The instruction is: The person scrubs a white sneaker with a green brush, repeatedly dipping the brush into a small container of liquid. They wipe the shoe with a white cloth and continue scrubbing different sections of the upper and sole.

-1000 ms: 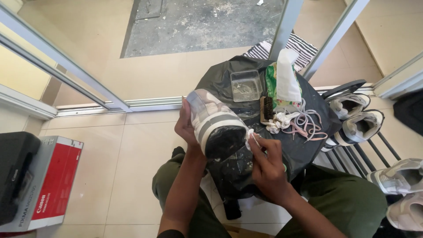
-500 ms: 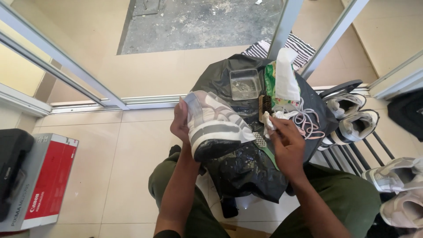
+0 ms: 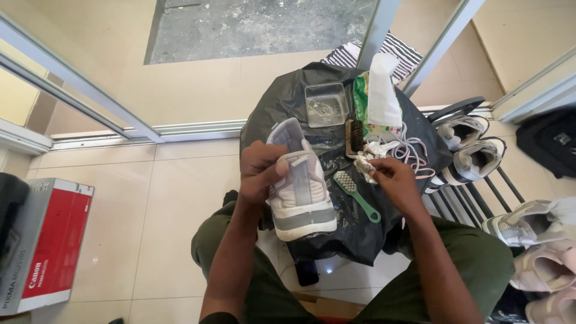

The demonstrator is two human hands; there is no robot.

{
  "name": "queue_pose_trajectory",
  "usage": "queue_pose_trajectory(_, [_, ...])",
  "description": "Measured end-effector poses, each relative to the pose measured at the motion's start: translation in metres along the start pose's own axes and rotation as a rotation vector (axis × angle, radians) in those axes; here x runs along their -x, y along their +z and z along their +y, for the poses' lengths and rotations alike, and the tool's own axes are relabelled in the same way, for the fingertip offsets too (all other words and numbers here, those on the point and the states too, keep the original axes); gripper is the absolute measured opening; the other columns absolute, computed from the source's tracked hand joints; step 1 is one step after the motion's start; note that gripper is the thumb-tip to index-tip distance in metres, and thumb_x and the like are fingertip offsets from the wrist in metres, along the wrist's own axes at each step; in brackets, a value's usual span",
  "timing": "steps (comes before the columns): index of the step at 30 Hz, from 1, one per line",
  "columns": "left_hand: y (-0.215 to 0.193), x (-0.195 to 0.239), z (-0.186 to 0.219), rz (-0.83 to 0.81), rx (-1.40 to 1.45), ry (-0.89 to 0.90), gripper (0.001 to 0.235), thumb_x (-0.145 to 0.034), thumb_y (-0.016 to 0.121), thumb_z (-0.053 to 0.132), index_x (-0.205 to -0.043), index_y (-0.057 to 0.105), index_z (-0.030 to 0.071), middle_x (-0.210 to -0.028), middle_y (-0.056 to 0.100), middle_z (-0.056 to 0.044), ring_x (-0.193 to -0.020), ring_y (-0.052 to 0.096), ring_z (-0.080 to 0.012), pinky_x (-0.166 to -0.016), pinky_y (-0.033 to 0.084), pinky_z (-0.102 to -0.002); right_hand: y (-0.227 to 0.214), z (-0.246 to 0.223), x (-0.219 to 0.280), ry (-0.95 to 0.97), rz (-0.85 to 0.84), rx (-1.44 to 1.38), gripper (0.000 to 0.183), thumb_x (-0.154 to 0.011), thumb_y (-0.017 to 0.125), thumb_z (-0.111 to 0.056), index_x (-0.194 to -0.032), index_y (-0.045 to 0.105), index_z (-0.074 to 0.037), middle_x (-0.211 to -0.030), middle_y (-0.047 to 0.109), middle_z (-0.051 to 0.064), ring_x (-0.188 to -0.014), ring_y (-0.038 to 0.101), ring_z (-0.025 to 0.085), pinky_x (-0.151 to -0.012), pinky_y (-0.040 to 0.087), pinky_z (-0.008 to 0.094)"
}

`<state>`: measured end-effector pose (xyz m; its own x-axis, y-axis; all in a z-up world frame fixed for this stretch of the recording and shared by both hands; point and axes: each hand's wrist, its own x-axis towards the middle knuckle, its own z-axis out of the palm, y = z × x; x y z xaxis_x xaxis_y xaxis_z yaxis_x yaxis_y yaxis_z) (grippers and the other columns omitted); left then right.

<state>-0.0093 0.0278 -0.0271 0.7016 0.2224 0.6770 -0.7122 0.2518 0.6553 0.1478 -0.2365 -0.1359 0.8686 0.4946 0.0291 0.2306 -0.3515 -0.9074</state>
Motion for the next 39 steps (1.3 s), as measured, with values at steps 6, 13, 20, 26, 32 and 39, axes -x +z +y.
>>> queue_pose_trajectory(6, [0.004, -0.010, 0.020, -0.094, -0.202, -0.036, 0.036, -0.090, 0.066, 0.010, -0.056, 0.053, 0.006, -0.041, 0.029, 0.006, -0.037, 0.028, -0.0016, -0.034, 0.025, -0.019, -0.037, -0.033, 0.003, 0.079, 0.003, -0.005, 0.032, -0.084, 0.073, 0.004, -0.115, 0.079, -0.004, -0.097, 0.071, 0.019, -0.085, 0.069, 0.026, -0.073, 0.056, 0.037])
queue_pose_trajectory(13, [0.010, -0.019, 0.033, -0.127, -0.301, -0.062, 0.040, -0.092, 0.066, 0.016, -0.055, 0.052, 0.008, -0.038, 0.029, 0.003, -0.039, 0.026, -0.0027, -0.035, 0.025, -0.021, -0.070, -0.020, 0.007, 0.141, 0.099, 0.051, 0.027, -0.091, 0.069, 0.006, -0.117, 0.076, 0.003, -0.094, 0.068, 0.022, -0.075, 0.066, 0.027, -0.063, 0.055, 0.038])
queue_pose_trajectory(20, [0.028, -0.024, 0.042, -0.207, -0.429, -0.133, 0.036, -0.097, 0.066, 0.017, -0.063, 0.054, 0.008, -0.040, 0.033, 0.000, -0.041, 0.029, -0.0065, -0.041, 0.031, -0.022, -0.019, 0.005, 0.012, -0.326, 0.011, 0.755, 0.024, -0.085, 0.071, 0.001, -0.107, 0.077, -0.005, -0.101, 0.064, 0.016, -0.094, 0.067, 0.040, -0.070, 0.055, 0.046])
queue_pose_trajectory(26, [0.029, -0.020, 0.048, -0.191, -0.615, -0.219, 0.035, -0.104, 0.059, 0.020, -0.073, 0.053, 0.005, -0.047, 0.041, -0.010, -0.051, 0.037, -0.0111, -0.050, 0.036, -0.030, 0.024, -0.033, 0.045, -0.274, -0.261, 0.812, 0.023, -0.090, 0.067, -0.020, -0.108, 0.067, -0.006, -0.097, 0.067, 0.016, -0.091, 0.070, 0.043, -0.069, 0.057, 0.049])
queue_pose_trajectory(32, [0.032, -0.019, 0.039, 0.034, -0.502, -0.358, 0.025, -0.104, 0.061, 0.022, -0.085, 0.060, 0.005, -0.058, 0.054, -0.004, -0.062, 0.045, -0.0075, -0.059, 0.042, -0.026, 0.036, -0.011, 0.045, -0.170, -0.281, 0.819, 0.032, -0.084, 0.075, -0.011, -0.108, 0.056, -0.003, -0.095, 0.067, 0.017, -0.082, 0.070, 0.045, -0.061, 0.056, 0.051])
queue_pose_trajectory(39, [0.056, -0.032, 0.075, 0.328, -0.174, -0.520, 0.014, -0.097, 0.070, 0.015, -0.095, 0.063, 0.002, -0.072, 0.061, -0.003, -0.068, 0.055, -0.0071, -0.066, 0.048, -0.024, 0.038, 0.000, 0.038, 0.028, -0.313, 0.754, 0.037, -0.087, 0.075, -0.016, -0.111, 0.047, -0.012, -0.101, 0.070, 0.019, -0.094, 0.070, 0.050, -0.075, 0.048, 0.060])
